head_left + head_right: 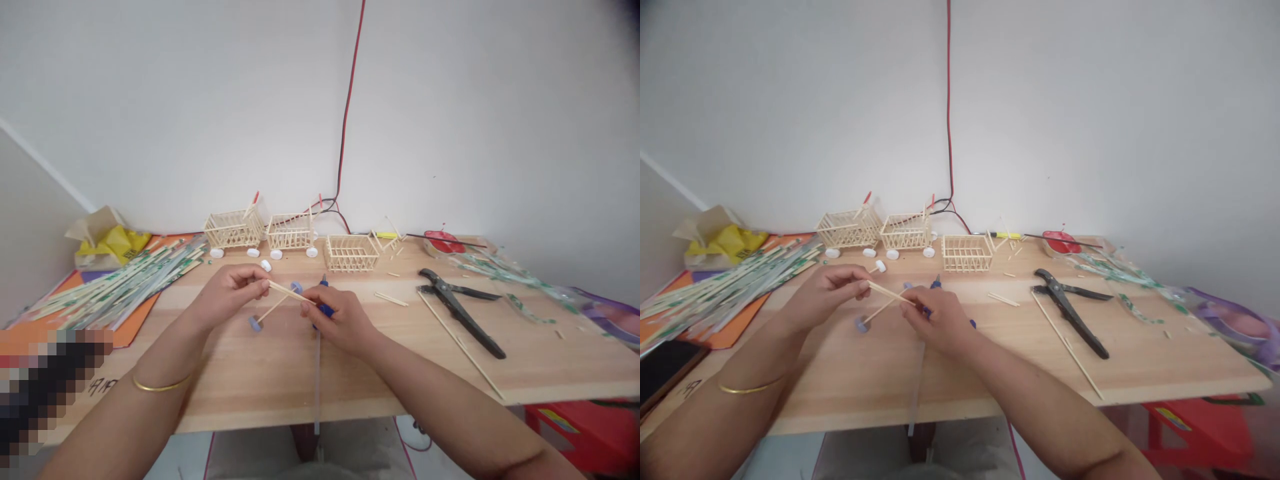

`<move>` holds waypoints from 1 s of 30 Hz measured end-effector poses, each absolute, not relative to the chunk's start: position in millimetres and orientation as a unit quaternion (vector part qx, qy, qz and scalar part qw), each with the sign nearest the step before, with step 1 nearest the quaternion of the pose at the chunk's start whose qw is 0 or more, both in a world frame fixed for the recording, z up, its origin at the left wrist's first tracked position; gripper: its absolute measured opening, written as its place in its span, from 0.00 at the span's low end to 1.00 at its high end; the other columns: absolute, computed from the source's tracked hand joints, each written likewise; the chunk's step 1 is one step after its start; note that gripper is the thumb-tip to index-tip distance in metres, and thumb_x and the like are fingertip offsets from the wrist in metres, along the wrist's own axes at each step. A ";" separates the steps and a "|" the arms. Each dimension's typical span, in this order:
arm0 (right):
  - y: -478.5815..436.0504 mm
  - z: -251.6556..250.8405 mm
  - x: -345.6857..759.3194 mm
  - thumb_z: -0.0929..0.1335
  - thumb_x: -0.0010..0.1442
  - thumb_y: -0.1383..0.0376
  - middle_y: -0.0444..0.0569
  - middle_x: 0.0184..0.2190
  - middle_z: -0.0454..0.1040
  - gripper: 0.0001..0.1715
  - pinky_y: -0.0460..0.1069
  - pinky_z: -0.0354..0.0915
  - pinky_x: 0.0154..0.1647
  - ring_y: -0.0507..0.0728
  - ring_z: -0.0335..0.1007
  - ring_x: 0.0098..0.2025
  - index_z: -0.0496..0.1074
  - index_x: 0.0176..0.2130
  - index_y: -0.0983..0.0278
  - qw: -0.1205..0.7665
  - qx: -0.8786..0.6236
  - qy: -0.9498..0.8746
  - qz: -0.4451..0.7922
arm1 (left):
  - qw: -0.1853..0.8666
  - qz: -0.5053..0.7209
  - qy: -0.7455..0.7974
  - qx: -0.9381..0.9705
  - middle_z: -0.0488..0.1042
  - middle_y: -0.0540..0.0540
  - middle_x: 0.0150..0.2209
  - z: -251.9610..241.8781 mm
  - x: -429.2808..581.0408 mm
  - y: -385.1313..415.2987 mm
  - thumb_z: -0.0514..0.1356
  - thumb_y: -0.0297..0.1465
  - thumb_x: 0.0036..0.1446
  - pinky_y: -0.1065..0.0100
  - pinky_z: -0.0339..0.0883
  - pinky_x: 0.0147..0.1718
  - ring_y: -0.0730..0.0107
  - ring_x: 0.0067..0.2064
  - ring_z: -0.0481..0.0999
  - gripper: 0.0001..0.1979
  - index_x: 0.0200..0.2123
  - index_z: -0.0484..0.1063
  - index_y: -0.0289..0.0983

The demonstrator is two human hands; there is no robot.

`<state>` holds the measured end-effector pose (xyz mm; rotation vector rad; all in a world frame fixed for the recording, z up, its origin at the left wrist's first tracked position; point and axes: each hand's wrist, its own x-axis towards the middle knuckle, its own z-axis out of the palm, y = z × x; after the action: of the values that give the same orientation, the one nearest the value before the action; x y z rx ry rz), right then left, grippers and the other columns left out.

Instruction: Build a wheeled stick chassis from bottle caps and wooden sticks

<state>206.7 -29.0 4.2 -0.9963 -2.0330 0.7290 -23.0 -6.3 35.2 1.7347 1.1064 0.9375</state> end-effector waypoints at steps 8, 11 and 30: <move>-32.9 -4.3 200.8 0.60 0.64 0.59 0.42 0.25 0.74 0.13 0.42 0.59 0.23 0.47 0.66 0.21 0.68 0.33 0.62 0.373 -0.429 -0.732 0.375 | 0.632 0.485 0.375 0.473 0.73 0.49 0.27 11.0 6.1 -11.2 0.68 0.31 0.45 0.75 0.65 0.31 0.77 0.29 0.70 0.08 0.29 0.77 0.34; -32.6 -1.3 201.2 0.62 0.63 0.61 0.42 0.27 0.75 0.10 0.43 0.61 0.28 0.48 0.68 0.24 0.70 0.35 0.62 0.360 -0.412 -0.770 0.330 | 0.651 0.502 0.367 0.435 0.73 0.50 0.25 10.3 14.4 -15.7 0.67 0.30 0.47 0.76 0.66 0.31 0.79 0.28 0.71 0.06 0.27 0.75 0.33; -28.3 15.7 271.0 0.66 0.50 0.69 0.51 0.35 0.71 0.08 0.47 0.58 0.34 0.56 0.67 0.35 0.68 0.35 0.64 0.057 -0.526 -0.829 0.180 | 0.414 0.660 0.439 0.447 0.66 0.54 0.24 44.4 -65.5 18.3 0.61 0.30 0.48 0.75 0.53 0.18 0.82 0.20 0.59 0.06 0.28 0.65 0.37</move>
<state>271.0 -28.3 15.7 -1.5947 -2.5151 0.5457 -65.5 18.3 44.4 1.1230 1.1046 1.6596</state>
